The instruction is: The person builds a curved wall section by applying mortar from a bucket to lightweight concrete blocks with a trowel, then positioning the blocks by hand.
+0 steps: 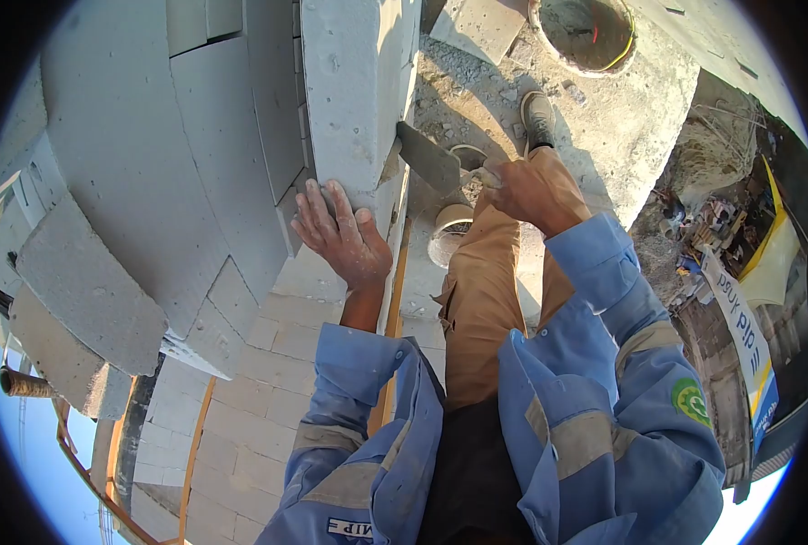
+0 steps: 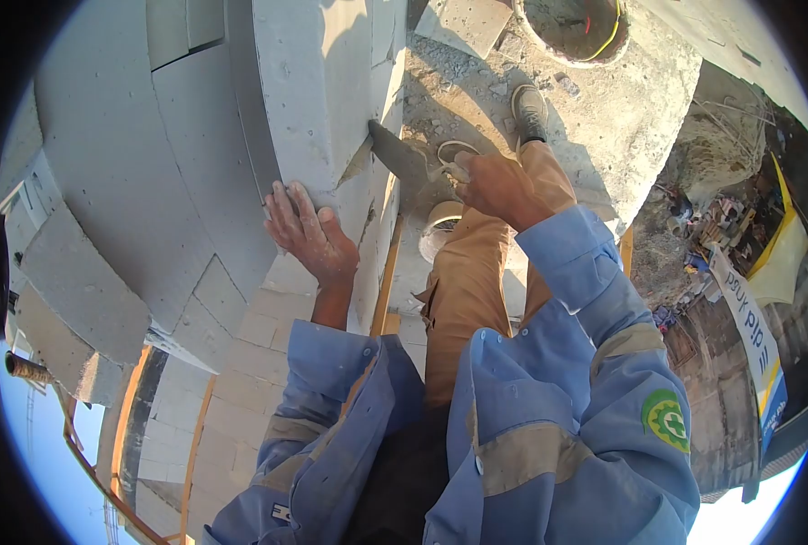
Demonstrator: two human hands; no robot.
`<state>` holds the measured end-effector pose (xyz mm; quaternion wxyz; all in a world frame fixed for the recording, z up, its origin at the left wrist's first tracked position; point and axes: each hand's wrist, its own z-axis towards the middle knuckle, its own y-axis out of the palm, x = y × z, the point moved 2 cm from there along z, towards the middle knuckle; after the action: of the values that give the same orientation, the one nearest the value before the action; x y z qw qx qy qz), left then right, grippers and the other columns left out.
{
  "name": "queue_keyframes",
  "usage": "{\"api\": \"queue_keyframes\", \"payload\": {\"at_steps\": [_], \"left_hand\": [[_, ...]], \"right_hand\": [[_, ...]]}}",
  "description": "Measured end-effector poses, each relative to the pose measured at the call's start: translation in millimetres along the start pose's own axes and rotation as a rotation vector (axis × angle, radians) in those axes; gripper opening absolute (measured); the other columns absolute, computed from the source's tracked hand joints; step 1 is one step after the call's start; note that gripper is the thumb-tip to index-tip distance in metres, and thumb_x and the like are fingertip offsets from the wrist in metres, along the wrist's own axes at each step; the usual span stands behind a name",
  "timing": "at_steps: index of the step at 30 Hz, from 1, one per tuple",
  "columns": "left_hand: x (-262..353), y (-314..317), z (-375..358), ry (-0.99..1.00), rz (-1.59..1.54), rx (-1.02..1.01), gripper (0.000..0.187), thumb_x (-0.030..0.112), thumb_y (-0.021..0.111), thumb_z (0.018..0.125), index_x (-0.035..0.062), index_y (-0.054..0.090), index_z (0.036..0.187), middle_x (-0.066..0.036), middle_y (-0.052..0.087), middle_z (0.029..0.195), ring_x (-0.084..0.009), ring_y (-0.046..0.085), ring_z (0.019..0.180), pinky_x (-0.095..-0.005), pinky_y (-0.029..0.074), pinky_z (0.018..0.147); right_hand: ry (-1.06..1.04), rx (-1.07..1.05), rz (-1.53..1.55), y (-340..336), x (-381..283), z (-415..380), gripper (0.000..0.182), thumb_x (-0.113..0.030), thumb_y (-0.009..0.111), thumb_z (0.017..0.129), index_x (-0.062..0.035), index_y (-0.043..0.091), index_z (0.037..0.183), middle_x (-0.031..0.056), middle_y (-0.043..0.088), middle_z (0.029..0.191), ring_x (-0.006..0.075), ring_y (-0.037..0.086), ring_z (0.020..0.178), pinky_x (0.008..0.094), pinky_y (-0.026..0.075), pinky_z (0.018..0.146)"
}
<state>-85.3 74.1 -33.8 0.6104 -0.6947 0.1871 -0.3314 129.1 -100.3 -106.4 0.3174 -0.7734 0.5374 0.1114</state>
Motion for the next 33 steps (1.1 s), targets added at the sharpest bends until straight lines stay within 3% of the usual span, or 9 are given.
{"api": "queue_keyframes", "payload": {"at_steps": [2, 8, 13, 15, 20, 25, 29, 31, 33], "left_hand": [[1, 1, 3, 0.033, 0.031, -0.011, 0.053, 0.027, 0.039, 0.104, 0.0023, 0.042, 0.151, -0.023, 0.034, 0.158, -0.0438, 0.023, 0.149, -0.0643, 0.010, 0.117], [3, 0, 4, 0.050, 0.037, -0.008, 0.052, 0.025, 0.039, 0.104, 0.0009, 0.042, 0.150, -0.023, 0.033, 0.158, -0.0436, 0.023, 0.149, -0.0639, 0.011, 0.118], [1, -1, 2, 0.038, 0.035, -0.024, 0.053, 0.027, 0.038, 0.104, 0.0000, 0.042, 0.150, -0.023, 0.033, 0.158, -0.0437, 0.024, 0.148, -0.0637, 0.011, 0.118], [2, 0, 4, 0.038, 0.032, -0.016, 0.053, 0.027, 0.038, 0.104, -0.0001, 0.042, 0.150, -0.022, 0.033, 0.158, -0.0437, 0.024, 0.148, -0.0637, 0.012, 0.117], [1, 0, 4, 0.055, 0.024, -0.008, 0.054, 0.028, 0.037, 0.104, 0.0006, 0.040, 0.151, -0.023, 0.031, 0.158, -0.0441, 0.024, 0.148, -0.0638, 0.013, 0.117], [2, 3, 5, 0.048, 0.012, -0.005, 0.055, 0.028, 0.038, 0.104, 0.0012, 0.037, 0.152, -0.024, 0.031, 0.158, -0.0451, 0.024, 0.148, -0.0639, 0.014, 0.117], [3, 0, 5, 0.040, 0.009, -0.009, 0.055, 0.029, 0.039, 0.105, 0.0012, 0.037, 0.152, -0.023, 0.031, 0.158, -0.0452, 0.024, 0.147, -0.0633, 0.014, 0.117], [2, -1, 5, 0.042, -0.002, -0.004, 0.055, 0.029, 0.039, 0.104, 0.0011, 0.038, 0.152, -0.024, 0.032, 0.158, -0.0453, 0.024, 0.147, -0.0628, 0.014, 0.117], [4, 2, 8, 0.047, -0.020, 0.007, 0.055, 0.029, 0.040, 0.104, 0.0010, 0.038, 0.151, -0.024, 0.032, 0.157, -0.0455, 0.024, 0.147, -0.0624, 0.014, 0.117]], "right_hand": [[-0.043, -0.016, 0.013, -17, -14, -18, 0.032, -0.025, 0.068, 0.083, -0.0056, 0.065, 0.108, 0.0217, 0.069, 0.086, 0.0401, 0.068, 0.089, 0.0507, 0.053, 0.079], [-0.147, -0.008, 0.002, -43, -32, -79, 0.031, -0.024, 0.070, 0.081, -0.0067, 0.062, 0.105, 0.0196, 0.068, 0.082, 0.0399, 0.067, 0.079, 0.0502, 0.052, 0.072], [-0.118, 0.111, 0.175, 12, 5, -90, 0.032, -0.026, 0.069, 0.080, -0.0082, 0.062, 0.106, 0.0192, 0.068, 0.080, 0.0395, 0.067, 0.078, 0.0506, 0.052, 0.070], [0.039, 0.191, 0.069, 46, 35, -62, 0.032, -0.025, 0.067, 0.081, -0.0079, 0.061, 0.107, 0.0192, 0.068, 0.081, 0.0399, 0.067, 0.080, 0.0515, 0.052, 0.070], [0.085, 0.147, -0.076, 67, -31, -4, 0.027, -0.016, 0.064, 0.084, -0.0015, 0.057, 0.106, 0.0214, 0.069, 0.085, 0.0355, 0.071, 0.081, 0.0473, 0.055, 0.066], [0.071, 0.191, -0.071, 53, -72, -79, 0.031, -0.010, 0.063, 0.083, 0.0005, 0.055, 0.111, 0.0205, 0.067, 0.092, 0.0359, 0.071, 0.080, 0.0473, 0.056, 0.064], [0.127, 0.121, -0.012, 43, -35, -95, 0.034, -0.010, 0.064, 0.082, -0.0025, 0.055, 0.114, 0.0194, 0.066, 0.092, 0.0388, 0.070, 0.080, 0.0492, 0.056, 0.066], [0.154, 0.184, 0.039, 58, -4, -61, 0.032, -0.010, 0.063, 0.083, -0.0040, 0.055, 0.114, 0.0195, 0.065, 0.092, 0.0401, 0.069, 0.080, 0.0504, 0.055, 0.067], [0.028, 0.290, -0.005, 70, 18, -15, 0.027, -0.009, 0.060, 0.085, -0.0020, 0.055, 0.111, 0.0209, 0.066, 0.092, 0.0395, 0.069, 0.079, 0.0499, 0.055, 0.066]]}}
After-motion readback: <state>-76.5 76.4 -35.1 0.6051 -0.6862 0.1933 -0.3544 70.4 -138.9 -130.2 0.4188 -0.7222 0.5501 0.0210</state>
